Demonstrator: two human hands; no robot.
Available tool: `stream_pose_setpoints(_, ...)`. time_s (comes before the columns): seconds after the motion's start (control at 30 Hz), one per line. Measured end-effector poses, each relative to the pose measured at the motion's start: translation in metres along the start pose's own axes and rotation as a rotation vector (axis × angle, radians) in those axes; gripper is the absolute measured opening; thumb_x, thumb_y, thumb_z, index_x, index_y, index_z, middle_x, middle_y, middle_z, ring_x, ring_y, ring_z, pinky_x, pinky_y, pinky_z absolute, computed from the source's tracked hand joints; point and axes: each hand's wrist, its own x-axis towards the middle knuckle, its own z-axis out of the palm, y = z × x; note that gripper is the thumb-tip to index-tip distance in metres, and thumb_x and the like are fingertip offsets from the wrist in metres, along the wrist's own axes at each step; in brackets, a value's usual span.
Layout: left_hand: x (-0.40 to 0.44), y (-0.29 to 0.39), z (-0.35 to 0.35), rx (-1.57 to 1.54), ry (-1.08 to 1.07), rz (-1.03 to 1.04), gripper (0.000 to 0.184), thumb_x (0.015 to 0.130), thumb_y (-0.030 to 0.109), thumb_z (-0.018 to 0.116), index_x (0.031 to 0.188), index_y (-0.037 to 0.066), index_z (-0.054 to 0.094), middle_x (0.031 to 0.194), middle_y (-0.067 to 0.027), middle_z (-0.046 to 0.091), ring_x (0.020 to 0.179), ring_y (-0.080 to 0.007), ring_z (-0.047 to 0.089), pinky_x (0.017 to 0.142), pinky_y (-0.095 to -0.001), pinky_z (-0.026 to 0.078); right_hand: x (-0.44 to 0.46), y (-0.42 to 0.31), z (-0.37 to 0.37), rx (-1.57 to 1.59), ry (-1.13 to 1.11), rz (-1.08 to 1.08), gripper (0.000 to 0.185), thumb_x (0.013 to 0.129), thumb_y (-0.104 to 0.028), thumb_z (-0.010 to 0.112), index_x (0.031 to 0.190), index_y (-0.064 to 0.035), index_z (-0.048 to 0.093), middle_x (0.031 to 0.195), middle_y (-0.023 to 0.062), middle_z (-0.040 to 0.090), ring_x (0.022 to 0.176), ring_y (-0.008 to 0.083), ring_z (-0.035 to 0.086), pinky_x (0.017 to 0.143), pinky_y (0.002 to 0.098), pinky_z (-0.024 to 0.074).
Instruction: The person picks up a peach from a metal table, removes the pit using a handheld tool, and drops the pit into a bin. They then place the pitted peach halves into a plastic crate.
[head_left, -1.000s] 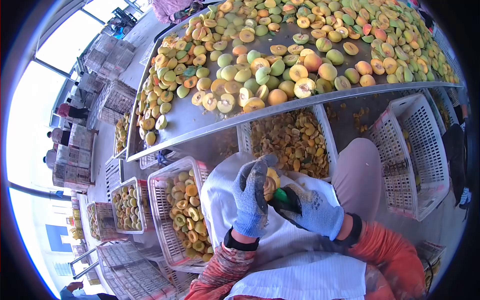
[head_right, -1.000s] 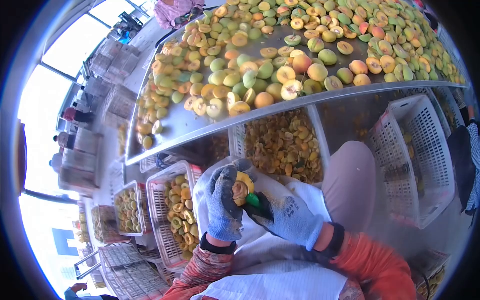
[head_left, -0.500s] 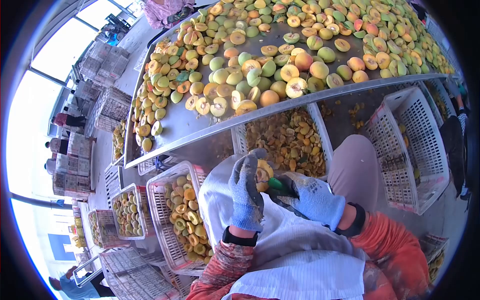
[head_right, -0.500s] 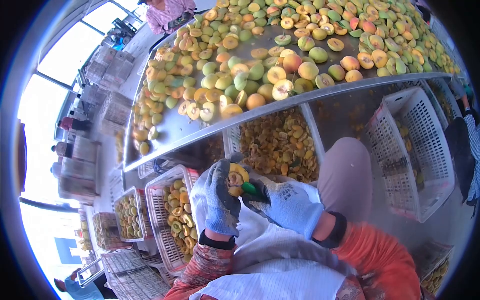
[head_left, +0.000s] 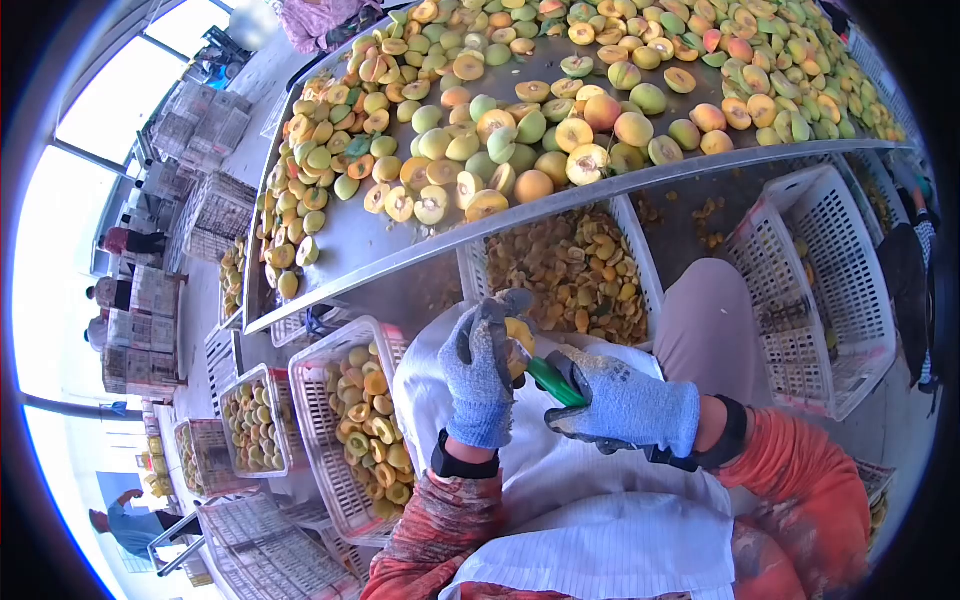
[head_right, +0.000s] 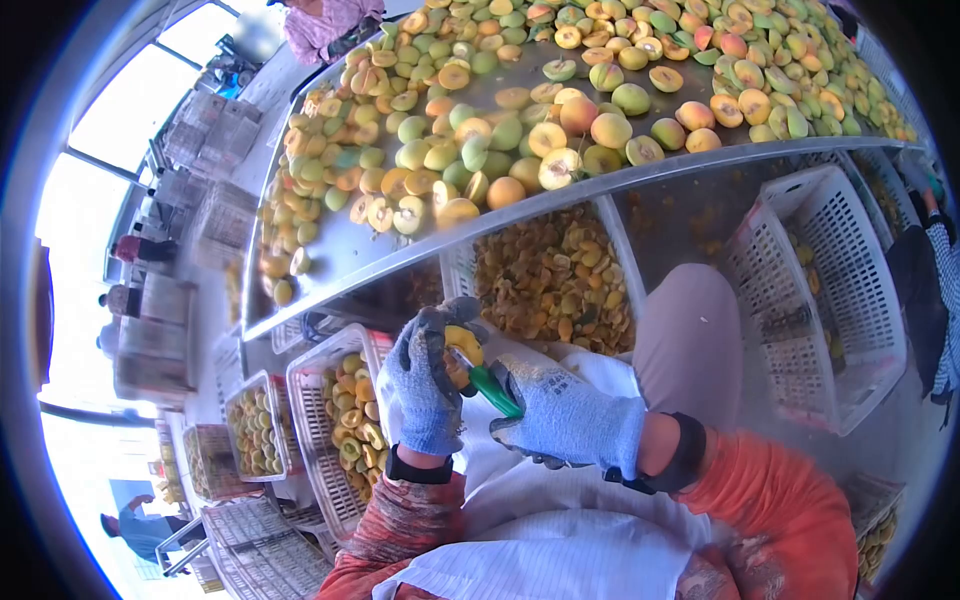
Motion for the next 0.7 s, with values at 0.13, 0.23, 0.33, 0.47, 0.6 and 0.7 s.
stream_pose_setpoints(0.13, 0.003, 0.011, -0.012, 0.599, -0.223, 0.128, 0.033, 0.095, 0.023, 0.044, 0.106, -0.003, 0.059, 0.095, -0.0105, 0.065, 0.082, -0.0176, 0.062, 0.07, -0.0277, 0.05, 0.008, 0.004, -0.012, 0.273, -0.327, 0.249, 0.045, 0.073, -0.028, 0.07, 0.108, -0.0051, 0.054, 0.089, 0.0106, 0.058, 0.057, 0.016, 0.061, 0.045, 0.0262, 0.0508)
stream_pose_setpoints(0.23, 0.01, -0.003, -0.011, 0.337, -0.203, 0.199, 0.027, 0.092, 0.016, 0.049, 0.106, -0.004, 0.06, 0.093, -0.0081, 0.064, 0.078, -0.0133, 0.059, 0.068, -0.0249, 0.048, 0.009, 0.008, -0.01, 0.351, -0.386, 0.251, 0.046, 0.074, -0.027, 0.07, 0.11, -0.0045, 0.053, 0.091, 0.0109, 0.058, 0.056, 0.0155, 0.06, 0.043, 0.0256, 0.0497)
stream_pose_setpoints(0.33, 0.018, 0.007, -0.007, 0.103, -0.141, 0.103, 0.027, 0.091, 0.017, 0.051, 0.106, -0.004, 0.06, 0.094, -0.0084, 0.064, 0.079, -0.0122, 0.058, 0.07, -0.025, 0.048, 0.016, 0.027, 0.016, 0.133, -0.116, -0.014, 0.048, 0.075, -0.027, 0.069, 0.114, -0.0036, 0.05, 0.09, 0.0115, 0.058, 0.055, 0.015, 0.059, 0.043, 0.0258, 0.049)
stream_pose_setpoints(0.47, 0.031, -0.005, -0.003, 0.184, -0.067, 0.051, 0.033, 0.093, 0.024, 0.047, 0.107, -0.004, 0.058, 0.101, -0.0119, 0.064, 0.087, -0.0161, 0.059, 0.078, -0.0275, 0.047, 0.02, 0.002, -0.007, 0.174, -0.078, 0.032, 0.05, 0.079, -0.026, 0.066, 0.117, -0.0016, 0.046, 0.086, 0.0099, 0.059, 0.05, 0.0121, 0.058, 0.043, 0.0257, 0.0473)
stream_pose_setpoints(0.6, 0.038, -0.001, 0.008, 0.273, -0.058, 0.551, 0.035, 0.096, 0.025, 0.042, 0.108, -0.005, 0.056, 0.108, -0.0135, 0.061, 0.094, -0.0179, 0.057, 0.084, -0.0304, 0.045, 0.022, -0.01, -0.011, 0.66, -0.265, 0.284, 0.047, 0.08, -0.029, 0.065, 0.115, -0.003, 0.048, 0.084, 0.009, 0.06, 0.046, 0.0122, 0.058, 0.041, 0.0252, 0.0463)
stream_pose_setpoints(0.7, 0.034, 0.01, 0.014, 0.134, -0.069, 0.303, 0.035, 0.095, 0.027, 0.046, 0.106, -0.005, 0.058, 0.101, -0.0126, 0.063, 0.087, -0.0172, 0.061, 0.077, -0.0289, 0.049, 0.015, 0.002, -0.007, 0.454, -0.09, 0.156, 0.048, 0.079, -0.03, 0.066, 0.114, -0.0016, 0.049, 0.086, 0.0103, 0.06, 0.046, 0.0134, 0.059, 0.042, 0.0261, 0.0474)
